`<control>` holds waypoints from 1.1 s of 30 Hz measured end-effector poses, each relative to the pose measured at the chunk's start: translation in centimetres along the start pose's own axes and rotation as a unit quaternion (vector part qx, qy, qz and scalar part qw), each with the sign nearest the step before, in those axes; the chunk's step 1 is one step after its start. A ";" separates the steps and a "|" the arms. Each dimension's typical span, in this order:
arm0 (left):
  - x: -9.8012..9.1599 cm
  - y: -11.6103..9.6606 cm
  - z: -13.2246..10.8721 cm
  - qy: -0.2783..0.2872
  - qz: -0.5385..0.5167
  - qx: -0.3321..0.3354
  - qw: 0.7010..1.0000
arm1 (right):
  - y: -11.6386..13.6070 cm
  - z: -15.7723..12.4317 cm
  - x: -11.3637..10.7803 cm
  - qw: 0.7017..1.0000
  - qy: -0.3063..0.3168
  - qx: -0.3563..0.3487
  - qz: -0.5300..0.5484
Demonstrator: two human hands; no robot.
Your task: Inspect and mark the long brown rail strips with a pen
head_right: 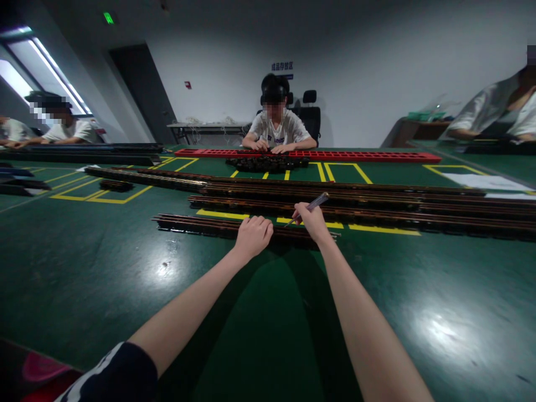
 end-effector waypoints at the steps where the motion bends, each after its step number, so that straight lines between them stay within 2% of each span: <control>1: 0.0 0.0 0.0 0.001 0.002 -0.005 1.000 | 0.0 0.0 0.0 1.000 0.001 -0.001 -0.006; 11: 0.1 0.7 0.1 -0.012 -0.010 -0.082 0.997 | 1.3 -0.6 1.5 0.997 0.018 -0.007 -0.075; 18: 0.4 1.2 0.1 -0.029 -0.001 -0.108 0.994 | 1.4 -0.7 2.1 0.998 0.021 0.010 -0.060; 26: 0.0 1.0 0.0 -0.031 -0.006 -0.095 0.995 | 1.2 -0.8 2.1 0.997 0.024 0.009 -0.066; 33: -0.1 0.1 0.0 -0.002 -0.006 -0.023 1.000 | 1.1 -0.7 2.0 0.996 0.026 0.000 -0.084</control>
Point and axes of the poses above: each hand's wrist, its own z-axis towards the middle knuckle, its own x-axis out of the palm, y = z × x, the point moved 2 cm from there along z, towards the middle knuckle, and after that the axes turned 2 degrees about z, right-handed, at the moved point
